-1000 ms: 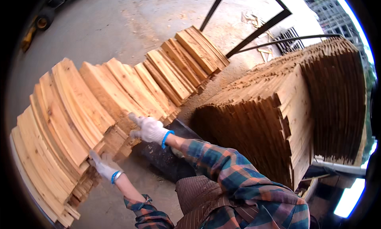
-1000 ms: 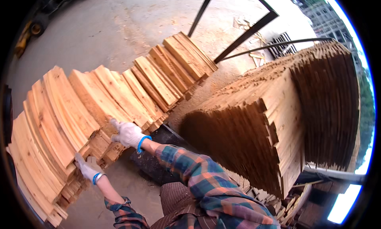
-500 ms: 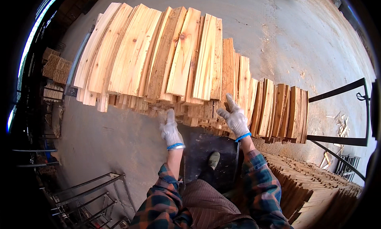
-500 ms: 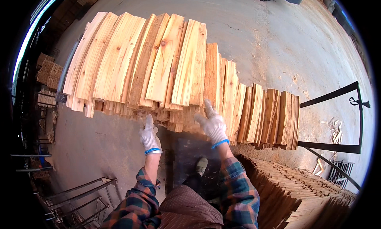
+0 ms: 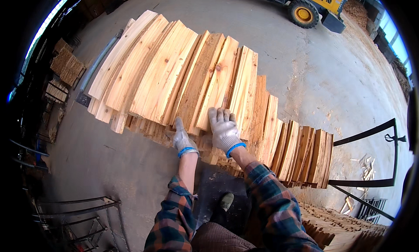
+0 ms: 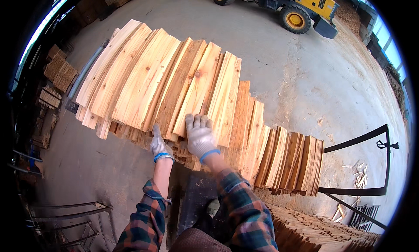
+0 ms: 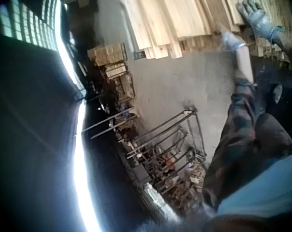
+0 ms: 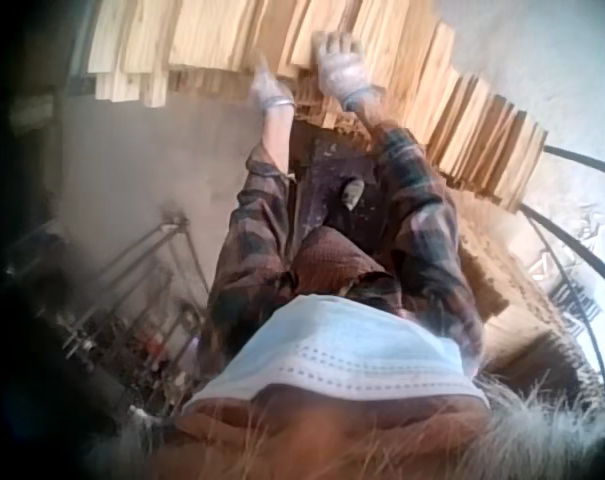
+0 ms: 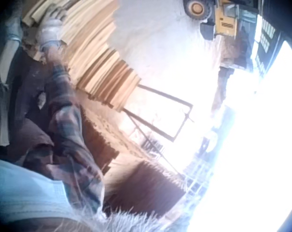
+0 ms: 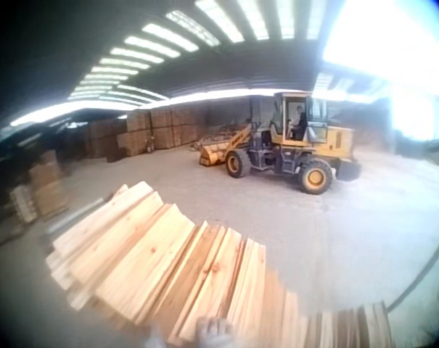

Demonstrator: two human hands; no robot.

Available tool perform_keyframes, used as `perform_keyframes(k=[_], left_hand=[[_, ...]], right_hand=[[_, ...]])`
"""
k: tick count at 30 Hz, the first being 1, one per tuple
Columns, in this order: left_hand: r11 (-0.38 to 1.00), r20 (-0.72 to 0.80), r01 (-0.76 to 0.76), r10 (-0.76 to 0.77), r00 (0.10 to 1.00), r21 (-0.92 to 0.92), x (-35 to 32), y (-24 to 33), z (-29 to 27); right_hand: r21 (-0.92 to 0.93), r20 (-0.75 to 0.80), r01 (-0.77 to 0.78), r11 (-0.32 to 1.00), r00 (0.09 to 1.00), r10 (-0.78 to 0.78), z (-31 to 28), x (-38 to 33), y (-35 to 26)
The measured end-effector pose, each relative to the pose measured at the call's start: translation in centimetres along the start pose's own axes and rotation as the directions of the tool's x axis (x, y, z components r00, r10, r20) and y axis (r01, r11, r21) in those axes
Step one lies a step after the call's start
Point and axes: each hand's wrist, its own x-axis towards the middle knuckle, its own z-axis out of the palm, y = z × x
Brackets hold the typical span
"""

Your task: The person stacks wooden planks from a large pile onto a metal platform. They repeatedly pick up planks, align them, and place them on the platform, occasionally adjusting the stack. A forklift is visible in the background.

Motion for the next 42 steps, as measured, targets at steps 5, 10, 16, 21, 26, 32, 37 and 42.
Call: perform_keyframes(k=[5,10,16,21,26,32,37,42], left_hand=[[0.967,0.067,0.023,-0.006,0.998,-0.254,-0.1,-0.5,2.7],[0.951,0.208,-0.005,0.073,0.975,-0.309,-1.1,1.0,0.9],[0.937,0.549,-0.033,-0.175,0.817,0.348,-4.2,2.0,0.5],[0.73,0.635,-0.395,-0.068,0.77,0.557,1.9,0.1,2.6],[0.556,0.845,-0.753,0.155,0.511,0.353,2.8,-2.8,-6.6],[0.825,0.55,0.044,-0.415,0.725,0.564,-4.1,-3.0,-20.3],[0.853,0.637,-0.147,-0.248,0.73,0.5,-6.7,-8.5,-20.9],[0.782,0.69,-0.181,-0.385,0.613,0.596,-20.0,-8.9,-21.7]], right_hand=[[0.09,-0.167,-0.135,0.987,0.975,0.149,3.0,1.3,-1.1],[0.323,-0.049,-0.13,0.938,0.987,0.154,0.5,0.3,-2.7],[0.986,0.042,0.0,-0.164,0.967,0.253,2.2,-2.7,5.4],[0.943,0.091,0.056,-0.327,0.904,0.418,1.7,-1.8,2.7],[0.937,0.253,-0.312,0.159,0.917,0.309,-1.3,-6.1,1.4],[0.974,0.225,-0.222,-0.038,0.951,0.21,5.0,-18.5,-0.2],[0.943,0.329,-0.322,-0.084,0.941,0.083,2.3,-18.4,1.9],[0.942,0.222,-0.166,-0.292,0.96,0.169,4.6,-31.6,2.9]])
